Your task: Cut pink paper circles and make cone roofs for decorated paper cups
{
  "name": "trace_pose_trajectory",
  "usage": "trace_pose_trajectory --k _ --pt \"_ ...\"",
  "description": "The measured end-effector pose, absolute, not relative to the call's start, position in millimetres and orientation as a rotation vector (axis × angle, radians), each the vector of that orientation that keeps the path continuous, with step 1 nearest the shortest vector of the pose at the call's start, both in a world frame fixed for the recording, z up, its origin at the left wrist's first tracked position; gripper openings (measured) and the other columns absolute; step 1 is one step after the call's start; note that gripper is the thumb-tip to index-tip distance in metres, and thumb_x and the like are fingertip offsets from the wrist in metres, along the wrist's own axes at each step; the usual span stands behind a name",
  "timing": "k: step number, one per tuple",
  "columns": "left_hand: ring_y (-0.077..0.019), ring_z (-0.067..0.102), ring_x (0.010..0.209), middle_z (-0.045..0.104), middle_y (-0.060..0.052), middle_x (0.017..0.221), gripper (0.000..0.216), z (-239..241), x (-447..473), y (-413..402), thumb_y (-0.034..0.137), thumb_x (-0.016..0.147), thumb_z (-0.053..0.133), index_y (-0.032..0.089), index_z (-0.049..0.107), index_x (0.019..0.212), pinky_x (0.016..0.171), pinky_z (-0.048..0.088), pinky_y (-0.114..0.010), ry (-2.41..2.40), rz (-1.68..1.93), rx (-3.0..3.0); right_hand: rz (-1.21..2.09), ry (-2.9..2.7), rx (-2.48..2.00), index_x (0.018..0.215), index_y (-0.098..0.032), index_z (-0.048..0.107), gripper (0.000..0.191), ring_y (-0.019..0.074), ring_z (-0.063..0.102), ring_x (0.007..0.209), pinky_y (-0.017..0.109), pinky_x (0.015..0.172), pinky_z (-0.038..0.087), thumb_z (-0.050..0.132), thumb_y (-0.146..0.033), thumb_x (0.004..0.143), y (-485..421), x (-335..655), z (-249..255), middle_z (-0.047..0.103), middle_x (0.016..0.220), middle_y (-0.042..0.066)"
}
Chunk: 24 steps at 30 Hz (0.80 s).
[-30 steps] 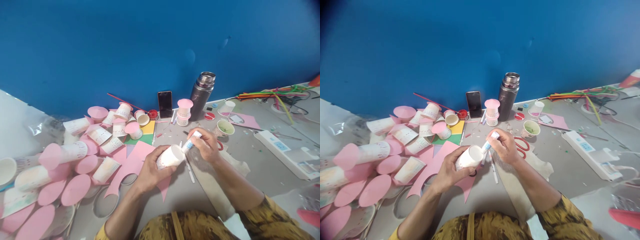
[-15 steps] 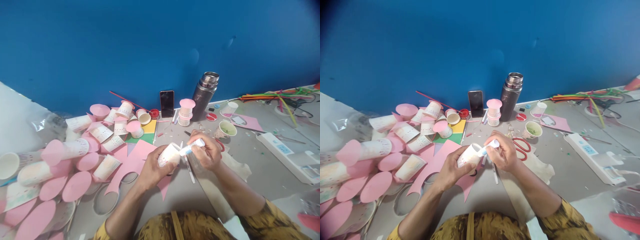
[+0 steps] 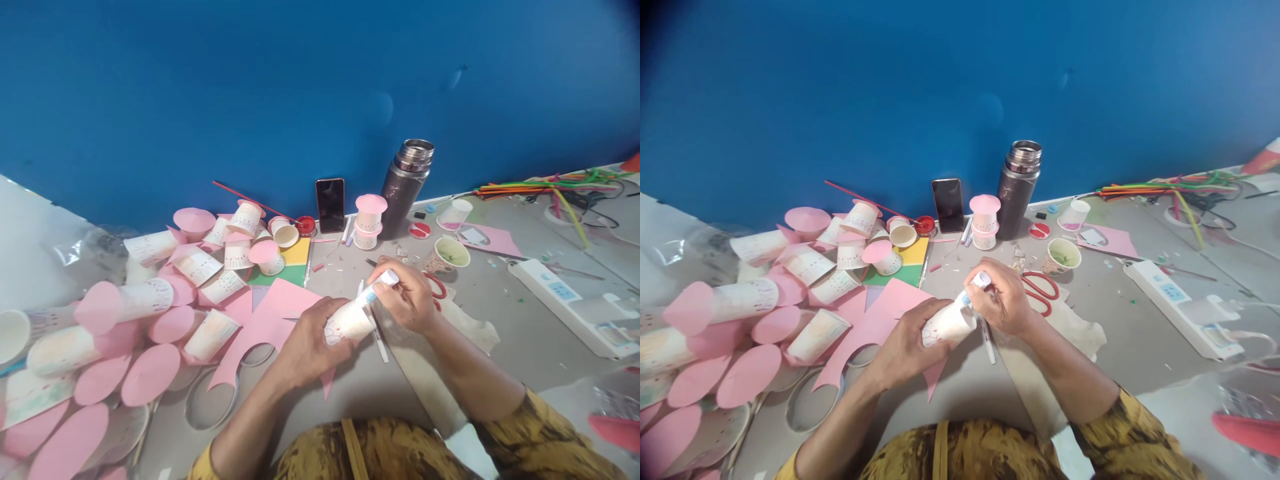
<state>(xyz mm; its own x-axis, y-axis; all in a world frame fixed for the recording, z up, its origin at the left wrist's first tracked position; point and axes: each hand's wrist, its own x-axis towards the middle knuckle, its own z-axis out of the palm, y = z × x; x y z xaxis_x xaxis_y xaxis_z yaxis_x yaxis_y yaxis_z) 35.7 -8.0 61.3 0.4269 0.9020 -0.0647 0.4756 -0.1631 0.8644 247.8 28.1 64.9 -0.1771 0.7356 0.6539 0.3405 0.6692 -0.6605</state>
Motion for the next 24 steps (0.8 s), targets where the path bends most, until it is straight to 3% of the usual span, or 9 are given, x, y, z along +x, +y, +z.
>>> trace_pose_trajectory --k 6,11,17,24 --pt "-0.0229 0.065 0.089 0.073 -0.004 0.1 0.039 60 36 -5 0.022 0.074 0.07 0.018 0.07 0.113 0.079 0.049 -0.033 1.31 0.639 1.688 0.491 -1.924 -0.688 0.081 -0.022 0.057 0.009 0.0156 0.046 0.058 0.03 0.057 0.034 0.053 -0.015 0.087 28 248 67 0.051 0.066 -0.001" --pt "-0.0186 0.061 0.069 0.067 -0.002 0.078 0.029 58 27 4 0.036 0.076 0.072 0.015 0.071 0.096 0.061 0.044 -0.028 1.184 0.65 1.342 0.411 -1.911 -0.644 0.084 -0.022 0.057 0.008 0.0167 0.043 0.061 0.032 0.059 0.034 0.055 -0.014 0.086 28 247 63 0.051 0.067 -0.001" --pt "-0.0232 0.066 0.071 0.073 -0.01 0.087 0.045 52 21 7 0.035 0.067 0.077 0.01 0.073 0.104 0.062 0.048 -0.03 0.852 0.666 1.003 0.48 -1.775 -0.735 0.085 -0.022 0.059 0.009 0.016 0.044 0.06 0.032 0.058 0.033 0.056 -0.016 0.091 31 255 60 0.051 0.068 -0.001" --pt "-0.0249 0.07 0.065 0.074 -0.015 0.092 0.046 53 27 7 0.035 0.067 0.078 0.01 0.069 0.106 0.058 0.053 -0.034 0.737 0.709 0.791 0.557 -1.6 -0.634 0.091 -0.022 0.066 0.012 0.019 0.05 0.064 0.035 0.061 0.037 0.054 -0.019 0.092 27 254 54 0.054 0.072 0.001"
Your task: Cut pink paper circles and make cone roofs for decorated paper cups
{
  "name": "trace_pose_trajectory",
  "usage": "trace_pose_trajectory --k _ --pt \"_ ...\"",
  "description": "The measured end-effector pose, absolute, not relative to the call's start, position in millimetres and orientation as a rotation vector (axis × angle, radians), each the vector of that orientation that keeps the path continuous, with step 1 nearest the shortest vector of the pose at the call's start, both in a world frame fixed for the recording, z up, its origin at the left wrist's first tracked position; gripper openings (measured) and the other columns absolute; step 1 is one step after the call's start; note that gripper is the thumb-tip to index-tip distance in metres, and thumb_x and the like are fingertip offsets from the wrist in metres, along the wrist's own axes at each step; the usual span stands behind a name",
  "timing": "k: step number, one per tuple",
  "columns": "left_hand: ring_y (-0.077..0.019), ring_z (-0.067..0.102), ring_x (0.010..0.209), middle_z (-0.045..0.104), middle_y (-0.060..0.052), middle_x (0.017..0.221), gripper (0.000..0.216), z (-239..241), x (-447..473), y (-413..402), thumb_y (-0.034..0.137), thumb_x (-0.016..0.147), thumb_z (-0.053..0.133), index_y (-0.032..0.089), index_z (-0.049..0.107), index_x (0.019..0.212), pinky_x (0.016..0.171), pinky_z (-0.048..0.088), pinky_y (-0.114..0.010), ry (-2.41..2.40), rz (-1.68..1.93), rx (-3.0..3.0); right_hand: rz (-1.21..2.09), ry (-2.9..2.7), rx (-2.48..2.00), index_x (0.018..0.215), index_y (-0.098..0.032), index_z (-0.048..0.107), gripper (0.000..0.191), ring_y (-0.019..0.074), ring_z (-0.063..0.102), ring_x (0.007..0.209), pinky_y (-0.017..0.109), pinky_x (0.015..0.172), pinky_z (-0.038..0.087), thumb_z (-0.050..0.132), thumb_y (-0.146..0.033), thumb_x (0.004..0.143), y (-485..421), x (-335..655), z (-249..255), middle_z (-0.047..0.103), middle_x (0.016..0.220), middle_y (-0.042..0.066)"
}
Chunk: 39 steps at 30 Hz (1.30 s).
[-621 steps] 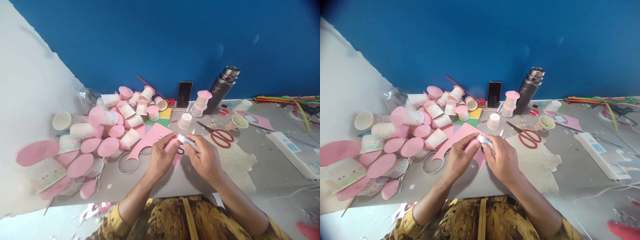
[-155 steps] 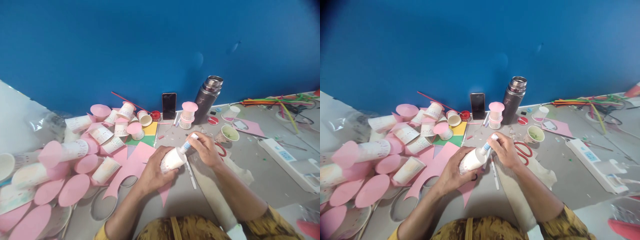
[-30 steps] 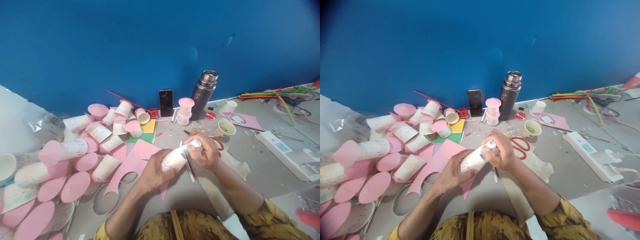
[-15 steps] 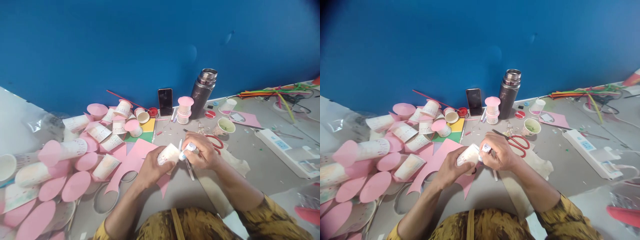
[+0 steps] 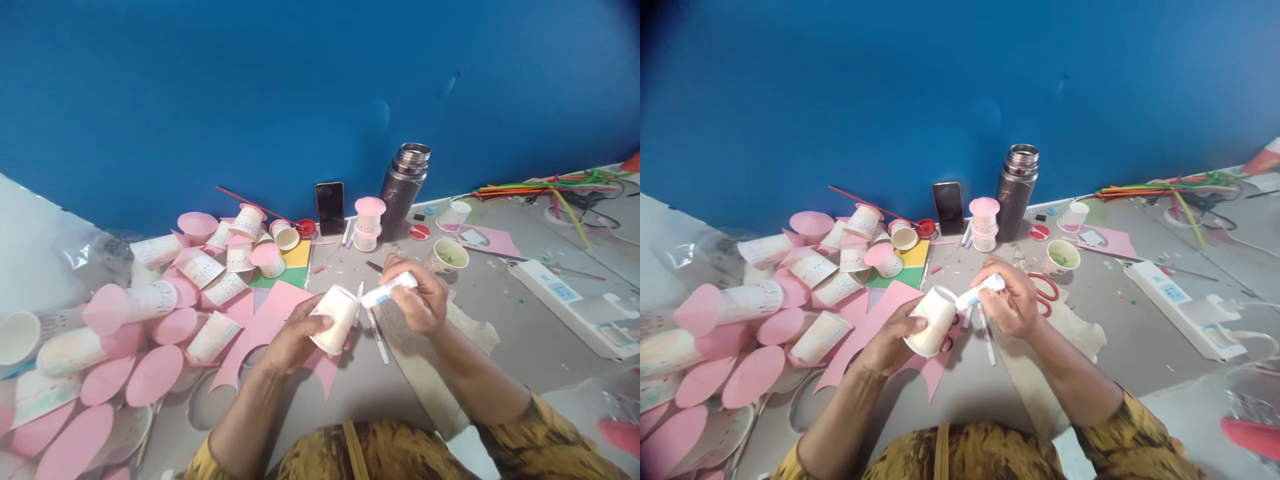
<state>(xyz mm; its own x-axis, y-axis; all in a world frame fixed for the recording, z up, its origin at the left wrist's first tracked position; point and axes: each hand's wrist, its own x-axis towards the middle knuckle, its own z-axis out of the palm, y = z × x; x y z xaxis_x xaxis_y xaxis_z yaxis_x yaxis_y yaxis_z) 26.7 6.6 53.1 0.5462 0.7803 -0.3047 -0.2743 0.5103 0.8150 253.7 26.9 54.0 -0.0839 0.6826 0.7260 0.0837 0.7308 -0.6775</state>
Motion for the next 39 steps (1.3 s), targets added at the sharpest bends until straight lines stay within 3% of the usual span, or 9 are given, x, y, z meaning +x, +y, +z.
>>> trace_pose_trajectory --k 5,8,14,24,32,39 --pt "-0.0238 0.068 0.059 0.072 -0.012 0.087 0.049 50 30 6 0.038 0.069 0.075 0.012 0.066 0.11 0.047 0.048 -0.029 0.687 0.636 0.783 0.544 -1.659 -0.627 0.094 -0.021 0.066 0.01 0.019 0.05 0.065 0.035 0.062 0.038 0.057 -0.018 0.09 25 251 57 0.055 0.073 0.002" --pt "-0.022 0.066 0.057 0.07 -0.008 0.083 0.052 48 31 4 0.037 0.066 0.077 0.013 0.066 0.111 0.05 0.049 -0.031 0.779 0.594 0.833 0.511 -1.693 -0.617 0.093 -0.021 0.064 0.01 0.0189 0.049 0.066 0.036 0.063 0.038 0.056 -0.016 0.089 25 250 60 0.054 0.074 0.002" --pt "-0.0134 0.053 0.066 0.063 -0.001 0.081 0.036 57 30 1 0.036 0.068 0.078 0.015 0.069 0.096 0.057 0.04 -0.024 0.975 0.538 1.151 0.484 -1.728 -0.638 0.09 -0.022 0.062 0.009 0.0188 0.049 0.065 0.035 0.062 0.038 0.055 -0.016 0.088 24 249 63 0.055 0.073 0.001" --pt "-0.0155 0.057 0.073 0.065 -0.001 0.092 0.048 57 32 -6 0.023 0.07 0.079 0.022 0.064 0.116 0.061 0.043 -0.024 0.988 0.477 1.42 0.693 -1.761 -0.895 0.077 -0.021 0.06 0.016 0.014 0.048 0.056 0.029 0.056 0.036 0.055 -0.027 0.091 28 253 67 0.056 0.065 -0.002" --pt "-0.017 0.057 0.082 0.065 -0.002 0.096 0.05 63 29 -4 0.033 0.064 0.086 0.019 0.064 0.107 0.069 0.044 -0.025 0.935 0.688 1.346 0.986 -1.475 -1.016 0.068 -0.02 0.061 0.022 0.0121 0.042 0.053 0.027 0.052 0.034 0.058 -0.032 0.086 38 257 62 0.053 0.059 -0.003" --pt "-0.0245 0.062 0.093 0.068 -0.004 0.102 0.046 65 39 -3 0.033 0.067 0.081 0.021 0.062 0.108 0.08 0.049 -0.034 1.409 0.962 1.422 1.065 -1.374 -0.995 0.074 -0.019 0.067 0.021 0.0138 0.048 0.056 0.028 0.053 0.037 0.062 -0.035 0.088 31 251 57 0.057 0.062 -0.001"
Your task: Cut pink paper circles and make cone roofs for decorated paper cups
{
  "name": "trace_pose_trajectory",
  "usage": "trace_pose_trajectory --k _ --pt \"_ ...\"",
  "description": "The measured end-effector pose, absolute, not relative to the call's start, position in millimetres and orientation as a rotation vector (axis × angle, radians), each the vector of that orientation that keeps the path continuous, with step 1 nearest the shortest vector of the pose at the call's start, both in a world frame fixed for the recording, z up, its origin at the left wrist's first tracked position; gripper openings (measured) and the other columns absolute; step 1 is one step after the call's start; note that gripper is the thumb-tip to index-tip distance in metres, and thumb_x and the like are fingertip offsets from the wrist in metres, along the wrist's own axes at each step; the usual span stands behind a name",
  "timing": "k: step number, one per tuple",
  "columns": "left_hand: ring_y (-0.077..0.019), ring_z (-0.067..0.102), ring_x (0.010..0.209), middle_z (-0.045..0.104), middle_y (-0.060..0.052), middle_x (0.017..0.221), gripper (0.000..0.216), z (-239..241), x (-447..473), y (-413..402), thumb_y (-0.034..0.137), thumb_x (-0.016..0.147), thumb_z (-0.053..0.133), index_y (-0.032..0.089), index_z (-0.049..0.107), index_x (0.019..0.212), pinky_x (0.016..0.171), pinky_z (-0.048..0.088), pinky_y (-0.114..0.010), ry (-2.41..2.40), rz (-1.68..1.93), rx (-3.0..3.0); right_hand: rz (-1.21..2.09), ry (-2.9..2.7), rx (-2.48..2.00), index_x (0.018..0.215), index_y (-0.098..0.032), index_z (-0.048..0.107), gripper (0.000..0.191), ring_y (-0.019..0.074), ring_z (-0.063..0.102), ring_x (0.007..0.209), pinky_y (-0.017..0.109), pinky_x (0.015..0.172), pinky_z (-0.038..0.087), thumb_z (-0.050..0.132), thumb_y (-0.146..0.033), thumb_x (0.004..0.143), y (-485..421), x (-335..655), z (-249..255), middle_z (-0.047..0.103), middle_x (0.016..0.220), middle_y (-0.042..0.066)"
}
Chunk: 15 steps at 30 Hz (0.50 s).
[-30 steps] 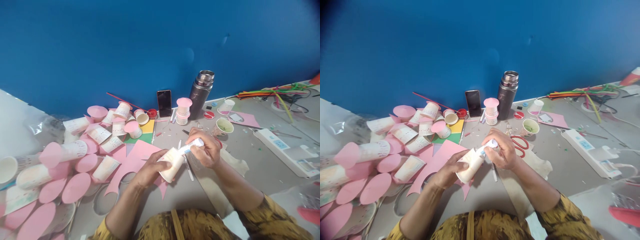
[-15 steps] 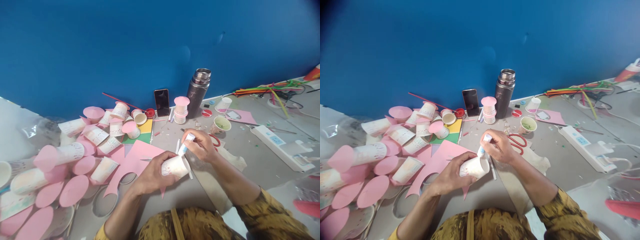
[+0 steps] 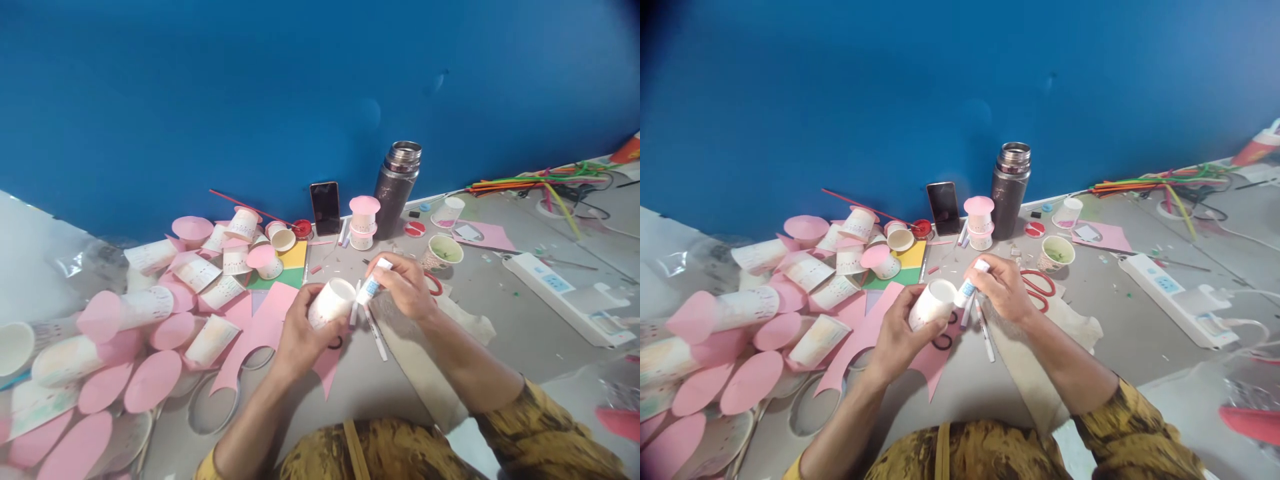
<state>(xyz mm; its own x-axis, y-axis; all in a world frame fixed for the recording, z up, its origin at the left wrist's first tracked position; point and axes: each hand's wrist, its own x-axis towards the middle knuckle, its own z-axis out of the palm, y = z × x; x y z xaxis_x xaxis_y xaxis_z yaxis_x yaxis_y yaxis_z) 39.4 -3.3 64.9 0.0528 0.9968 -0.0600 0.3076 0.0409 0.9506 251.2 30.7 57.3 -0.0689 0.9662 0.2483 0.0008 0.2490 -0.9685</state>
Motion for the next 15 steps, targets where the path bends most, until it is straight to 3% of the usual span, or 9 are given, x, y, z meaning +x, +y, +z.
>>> trace_pose_trajectory --k 5,10,15 --pt "-0.0262 0.065 0.099 0.071 -0.005 0.11 0.054 63 17 9 0.04 0.074 0.079 0.021 0.064 0.122 0.083 0.051 -0.035 1.464 1.189 1.229 1.111 -1.242 -0.945 0.088 -0.021 0.074 0.016 0.0124 0.048 0.057 0.026 0.052 0.035 0.07 -0.036 0.088 34 252 51 0.062 0.066 -0.001" --pt "-0.0241 0.067 0.096 0.072 -0.006 0.106 0.052 55 -9 10 0.034 0.072 0.08 0.02 0.066 0.119 0.083 0.052 -0.035 1.375 1.372 1.061 1.408 -1.161 -0.916 0.099 -0.022 0.07 0.022 0.0141 0.06 0.067 0.023 0.052 0.04 0.075 -0.026 0.078 50 254 39 0.075 0.084 0.003" --pt "-0.0239 0.068 0.094 0.073 -0.007 0.104 0.051 41 -20 -3 0.028 0.067 0.081 0.017 0.066 0.115 0.083 0.053 -0.037 1.387 1.294 1.019 1.602 -1.298 -1.034 0.092 -0.021 0.067 0.023 0.0102 0.054 0.057 0.02 0.047 0.043 0.067 -0.014 0.07 44 236 31 0.064 0.074 -0.005"
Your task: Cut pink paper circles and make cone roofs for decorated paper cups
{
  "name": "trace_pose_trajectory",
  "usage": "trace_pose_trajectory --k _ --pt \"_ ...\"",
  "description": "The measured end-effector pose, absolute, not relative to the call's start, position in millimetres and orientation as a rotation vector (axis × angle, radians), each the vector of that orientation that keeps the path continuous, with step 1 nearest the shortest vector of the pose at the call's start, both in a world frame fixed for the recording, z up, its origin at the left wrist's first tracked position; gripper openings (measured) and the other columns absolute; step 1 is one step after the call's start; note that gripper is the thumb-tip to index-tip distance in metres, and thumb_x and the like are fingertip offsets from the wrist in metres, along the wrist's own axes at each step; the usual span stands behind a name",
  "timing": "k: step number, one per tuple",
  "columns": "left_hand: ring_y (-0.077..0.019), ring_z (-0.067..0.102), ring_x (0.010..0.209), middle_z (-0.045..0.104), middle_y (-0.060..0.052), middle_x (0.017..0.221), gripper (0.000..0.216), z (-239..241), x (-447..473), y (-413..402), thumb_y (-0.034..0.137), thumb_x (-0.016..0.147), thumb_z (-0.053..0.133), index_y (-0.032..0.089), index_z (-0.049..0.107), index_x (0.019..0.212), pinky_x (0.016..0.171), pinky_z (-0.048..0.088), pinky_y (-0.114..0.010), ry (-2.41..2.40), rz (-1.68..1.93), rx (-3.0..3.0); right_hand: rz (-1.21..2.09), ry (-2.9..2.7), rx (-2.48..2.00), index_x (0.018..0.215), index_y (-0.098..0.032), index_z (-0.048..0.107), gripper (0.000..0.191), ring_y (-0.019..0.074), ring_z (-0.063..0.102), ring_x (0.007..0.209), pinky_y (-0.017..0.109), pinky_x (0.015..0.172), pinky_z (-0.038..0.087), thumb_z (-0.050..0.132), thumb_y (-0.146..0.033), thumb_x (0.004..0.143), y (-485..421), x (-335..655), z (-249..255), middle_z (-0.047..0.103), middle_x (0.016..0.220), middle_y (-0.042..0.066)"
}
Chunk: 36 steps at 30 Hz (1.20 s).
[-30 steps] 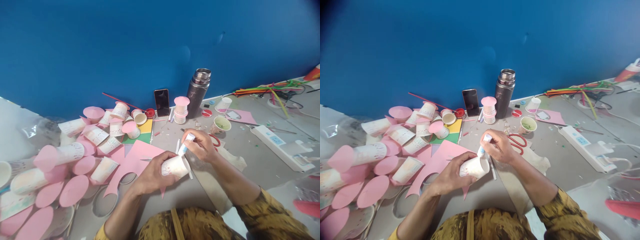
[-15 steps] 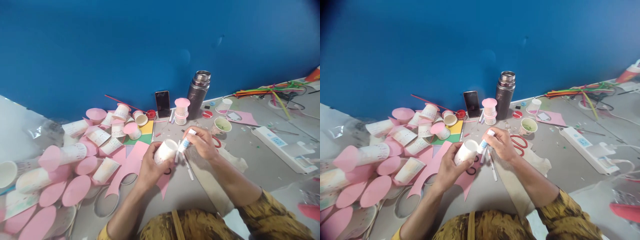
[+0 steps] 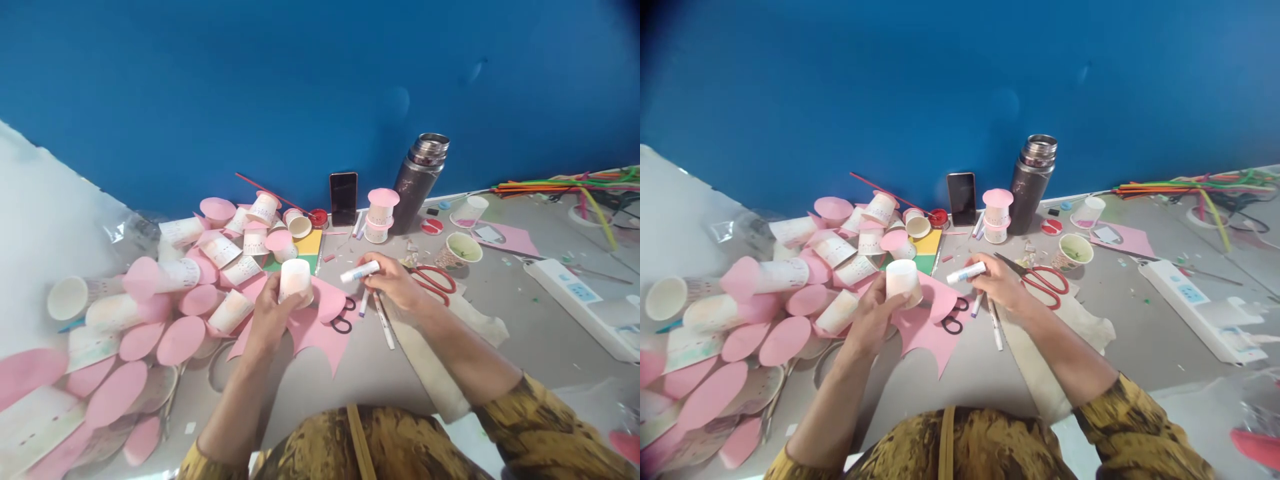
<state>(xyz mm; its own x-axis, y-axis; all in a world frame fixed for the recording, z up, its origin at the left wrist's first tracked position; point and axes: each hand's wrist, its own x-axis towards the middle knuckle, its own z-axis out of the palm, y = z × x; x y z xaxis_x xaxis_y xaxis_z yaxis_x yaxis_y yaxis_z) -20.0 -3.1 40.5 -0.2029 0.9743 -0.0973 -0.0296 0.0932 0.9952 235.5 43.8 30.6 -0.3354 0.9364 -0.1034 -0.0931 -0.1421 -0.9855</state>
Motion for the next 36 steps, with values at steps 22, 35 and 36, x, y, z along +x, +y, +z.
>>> trace_pose_trajectory --k 22,35,36 --pt "-0.0324 0.058 0.114 0.062 -0.013 0.121 0.049 16 -4 12 0.03 0.073 0.076 0.019 0.058 0.118 0.096 0.045 -0.045 1.827 1.126 1.603 1.391 -1.556 -1.234 0.074 -0.019 0.063 0.035 0.0112 0.045 0.047 0.023 0.039 0.039 0.077 -0.051 0.078 49 239 18 0.051 0.055 -0.004" --pt "-0.0236 0.055 0.092 0.062 -0.009 0.095 0.019 4 14 -45 0.004 0.089 0.057 0.02 0.067 0.085 0.081 0.046 -0.039 1.523 1.341 2.645 1.629 -1.136 -0.992 0.066 -0.018 0.061 0.047 0.0071 0.037 0.047 0.02 0.042 0.027 0.09 -0.055 0.064 61 249 22 0.045 0.049 -0.007" --pt "-0.0237 0.056 0.094 0.062 -0.009 0.097 0.02 8 14 -46 0.002 0.087 0.058 0.02 0.068 0.086 0.082 0.046 -0.04 1.505 1.413 2.701 1.642 -1.138 -0.972 0.065 -0.018 0.06 0.05 0.0076 0.037 0.047 0.021 0.042 0.027 0.087 -0.06 0.065 61 250 24 0.045 0.049 -0.006"
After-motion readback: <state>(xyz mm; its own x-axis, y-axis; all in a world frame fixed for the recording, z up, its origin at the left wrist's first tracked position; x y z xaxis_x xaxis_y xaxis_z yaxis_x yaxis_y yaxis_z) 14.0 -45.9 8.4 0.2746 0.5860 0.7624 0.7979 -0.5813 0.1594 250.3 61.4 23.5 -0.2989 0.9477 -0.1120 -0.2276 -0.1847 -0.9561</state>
